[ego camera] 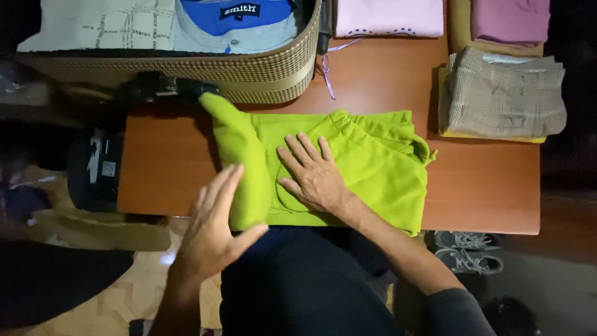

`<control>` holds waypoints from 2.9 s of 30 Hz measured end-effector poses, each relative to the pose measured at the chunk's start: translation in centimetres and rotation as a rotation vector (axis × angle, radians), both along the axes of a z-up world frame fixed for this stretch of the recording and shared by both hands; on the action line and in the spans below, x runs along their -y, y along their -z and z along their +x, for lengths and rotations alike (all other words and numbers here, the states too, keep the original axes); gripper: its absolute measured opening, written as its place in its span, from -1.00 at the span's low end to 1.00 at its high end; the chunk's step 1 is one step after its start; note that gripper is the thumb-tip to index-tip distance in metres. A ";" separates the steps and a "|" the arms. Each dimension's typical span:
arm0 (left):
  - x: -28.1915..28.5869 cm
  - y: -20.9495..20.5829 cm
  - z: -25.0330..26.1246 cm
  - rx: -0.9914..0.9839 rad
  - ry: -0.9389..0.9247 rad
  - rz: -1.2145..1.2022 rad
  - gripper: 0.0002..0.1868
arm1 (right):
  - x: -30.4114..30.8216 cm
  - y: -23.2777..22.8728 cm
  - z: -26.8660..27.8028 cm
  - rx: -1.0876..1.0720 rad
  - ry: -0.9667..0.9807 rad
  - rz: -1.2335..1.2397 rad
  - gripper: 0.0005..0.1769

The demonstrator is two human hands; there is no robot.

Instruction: The person is folding clothes and placing them into a suitcase.

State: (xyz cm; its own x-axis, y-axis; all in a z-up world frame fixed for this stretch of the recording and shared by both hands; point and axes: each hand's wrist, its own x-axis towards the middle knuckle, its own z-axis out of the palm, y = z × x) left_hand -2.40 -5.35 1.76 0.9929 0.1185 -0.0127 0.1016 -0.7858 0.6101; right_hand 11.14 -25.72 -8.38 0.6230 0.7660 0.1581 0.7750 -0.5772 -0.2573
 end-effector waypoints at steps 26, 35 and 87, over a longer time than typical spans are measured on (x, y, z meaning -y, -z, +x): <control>5.4 7.0 1.6 0.358 0.325 0.302 -0.25 | 5.1 -0.3 1.6 0.060 0.102 -0.085 -0.22; 5.0 7.8 1.5 0.452 0.116 0.286 -0.35 | 4.8 -0.1 1.4 0.029 0.110 -0.061 -0.22; 14.9 7.0 4.0 0.501 0.635 0.178 -0.31 | 12.1 -1.7 5.4 -0.857 0.558 0.975 -0.47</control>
